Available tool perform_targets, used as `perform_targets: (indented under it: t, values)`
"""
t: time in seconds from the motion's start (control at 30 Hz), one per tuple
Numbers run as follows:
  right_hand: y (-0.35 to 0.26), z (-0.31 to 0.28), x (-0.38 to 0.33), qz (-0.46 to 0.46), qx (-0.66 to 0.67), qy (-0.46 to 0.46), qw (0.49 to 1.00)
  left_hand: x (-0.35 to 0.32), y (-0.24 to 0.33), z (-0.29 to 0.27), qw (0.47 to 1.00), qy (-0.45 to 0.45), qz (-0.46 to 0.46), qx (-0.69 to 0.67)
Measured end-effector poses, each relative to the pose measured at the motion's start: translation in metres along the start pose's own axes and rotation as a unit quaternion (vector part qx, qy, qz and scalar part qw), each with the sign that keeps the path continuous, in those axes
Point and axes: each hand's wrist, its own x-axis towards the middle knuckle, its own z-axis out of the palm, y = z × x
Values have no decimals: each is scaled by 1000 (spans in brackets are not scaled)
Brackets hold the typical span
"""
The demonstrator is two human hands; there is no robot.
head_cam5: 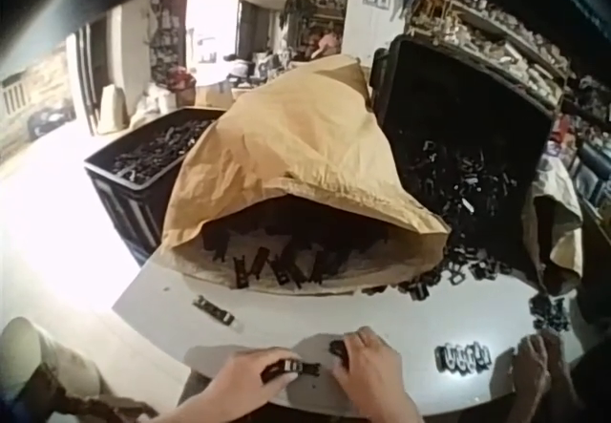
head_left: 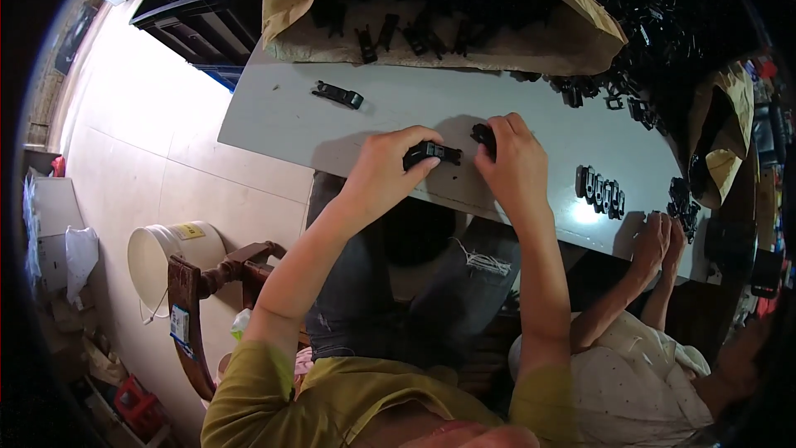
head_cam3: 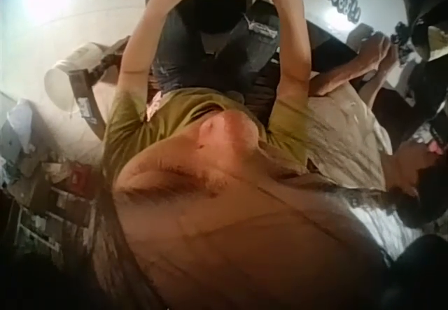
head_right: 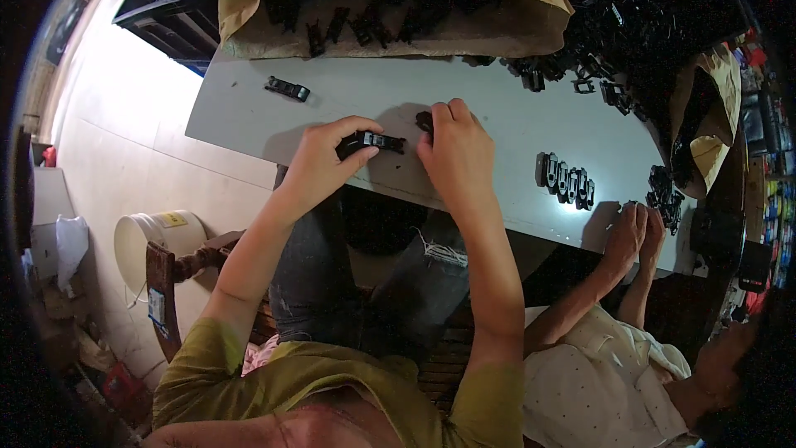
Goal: Assembling or sorting small black plastic parts at a workstation.
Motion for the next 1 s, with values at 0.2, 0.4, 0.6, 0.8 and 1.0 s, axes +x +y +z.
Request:
perform_targets:
  t: [0.2, 0.4, 0.6, 0.8, 1.0]
  values:
    - [-20, -11, -7, -27, 255, -70, 964, 2, -7, 0, 999, 12, 30, -24]
    - [-24, -18, -9, -96, 147, -28, 984, 0, -2, 5, 997, -21, 45, -52]
    - [-25, -25, -18, -86, 155, -31, 984, -2, 0, 4, 994, -45, 81, -54]
    - [-20, -25, -26, -91, 166, -13, 982, -5, 8, 1, 995, -64, 62, -34]
    - [-29, -24, -39, -108, 170, -21, 979, -10, 0, 15, 995, -31, 91, -26]
